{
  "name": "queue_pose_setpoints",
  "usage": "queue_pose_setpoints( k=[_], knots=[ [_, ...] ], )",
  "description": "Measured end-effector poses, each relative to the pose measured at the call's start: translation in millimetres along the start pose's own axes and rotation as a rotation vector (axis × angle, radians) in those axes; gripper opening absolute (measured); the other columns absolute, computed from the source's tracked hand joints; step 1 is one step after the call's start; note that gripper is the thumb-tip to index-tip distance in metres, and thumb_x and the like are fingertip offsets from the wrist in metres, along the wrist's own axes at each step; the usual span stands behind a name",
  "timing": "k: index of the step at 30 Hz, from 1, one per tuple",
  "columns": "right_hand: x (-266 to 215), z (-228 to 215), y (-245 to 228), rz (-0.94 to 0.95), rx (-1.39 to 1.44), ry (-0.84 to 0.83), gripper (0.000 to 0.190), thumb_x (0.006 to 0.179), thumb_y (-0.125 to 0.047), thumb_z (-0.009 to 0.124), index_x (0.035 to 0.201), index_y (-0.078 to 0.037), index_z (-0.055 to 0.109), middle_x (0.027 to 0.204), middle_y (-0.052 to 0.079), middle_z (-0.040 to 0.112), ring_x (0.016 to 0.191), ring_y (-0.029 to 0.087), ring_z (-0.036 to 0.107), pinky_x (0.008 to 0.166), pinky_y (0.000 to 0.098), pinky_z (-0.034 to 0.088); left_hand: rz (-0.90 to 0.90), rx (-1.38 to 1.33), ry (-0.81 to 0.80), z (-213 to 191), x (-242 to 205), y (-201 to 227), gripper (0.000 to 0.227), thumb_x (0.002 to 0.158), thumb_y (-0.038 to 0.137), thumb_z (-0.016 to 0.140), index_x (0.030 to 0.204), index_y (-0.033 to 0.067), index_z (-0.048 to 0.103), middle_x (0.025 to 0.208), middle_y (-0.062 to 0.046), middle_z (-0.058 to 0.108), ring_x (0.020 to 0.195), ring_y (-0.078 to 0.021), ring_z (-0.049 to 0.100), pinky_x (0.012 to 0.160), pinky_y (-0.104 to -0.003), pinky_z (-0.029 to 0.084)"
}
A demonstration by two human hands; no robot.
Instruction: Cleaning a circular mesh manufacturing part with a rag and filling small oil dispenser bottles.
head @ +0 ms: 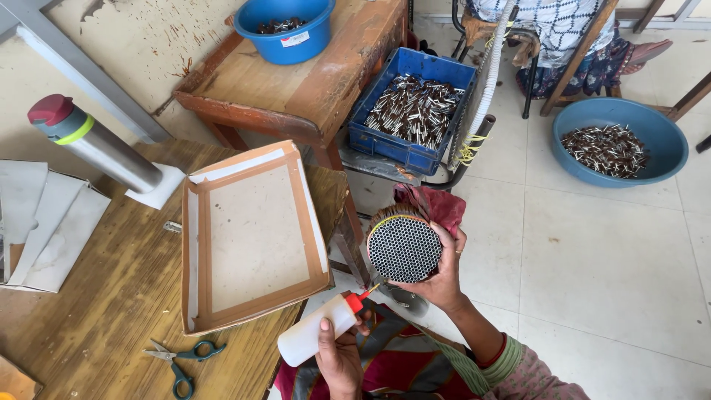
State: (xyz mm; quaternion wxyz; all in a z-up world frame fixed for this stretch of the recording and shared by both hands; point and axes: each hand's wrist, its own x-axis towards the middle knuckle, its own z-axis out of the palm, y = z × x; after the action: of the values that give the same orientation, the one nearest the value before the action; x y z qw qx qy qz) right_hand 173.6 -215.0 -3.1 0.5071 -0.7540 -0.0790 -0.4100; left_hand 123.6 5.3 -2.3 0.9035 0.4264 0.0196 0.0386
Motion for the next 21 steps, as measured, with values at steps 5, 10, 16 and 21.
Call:
queue_pose_setpoints(
  k=[5,10,16,21],
  knots=[
    [0,0,-3,-0.026,-0.038,-0.013,0.128,0.052,-0.031,0.102,0.153,-0.006,0.028,0.143,0.015,0.025,0.135,0.030,0.042,0.116,0.0443,0.041,0.042,0.093,0.019,13,-3,10,0.057,0.099,0.040,0.052,0.126,-0.0102,0.058,0.100,-0.022,0.073,0.087,-0.0305,0.071,0.071,-0.040,0.054],
    [-1,0,-4,-0.028,-0.060,-0.023,0.128,0.052,-0.032,0.102,0.153,-0.006,0.028,0.141,0.014,0.026,0.133,0.029,0.044,0.115,0.0434,0.043,0.170,0.262,0.023,-10,-1,-11,0.056,0.100,0.034,0.055,0.132,-0.0111,0.056,0.108,-0.020,0.070,0.088,-0.0294,0.068,0.078,-0.041,0.056],
    [-1,1,-2,-0.033,-0.039,-0.042,0.128,0.054,-0.034,0.103,0.154,-0.005,0.028,0.142,0.015,0.025,0.134,0.029,0.044,0.114,0.0431,0.045,0.318,0.578,-0.095,21,-2,23,0.061,0.097,0.038,0.057,0.138,-0.0072,0.052,0.128,-0.020,0.063,0.109,-0.0280,0.065,0.092,-0.039,0.054],
    [-4,1,-4,-0.054,-0.085,-0.039,0.127,0.051,-0.034,0.102,0.151,-0.005,0.030,0.144,0.017,0.026,0.139,0.032,0.036,0.117,0.0452,0.039,0.377,0.732,-0.142,26,-1,31,0.066,0.095,0.042,0.061,0.140,-0.0065,0.052,0.135,-0.022,0.062,0.121,-0.0317,0.062,0.104,-0.042,0.049]
  ],
)
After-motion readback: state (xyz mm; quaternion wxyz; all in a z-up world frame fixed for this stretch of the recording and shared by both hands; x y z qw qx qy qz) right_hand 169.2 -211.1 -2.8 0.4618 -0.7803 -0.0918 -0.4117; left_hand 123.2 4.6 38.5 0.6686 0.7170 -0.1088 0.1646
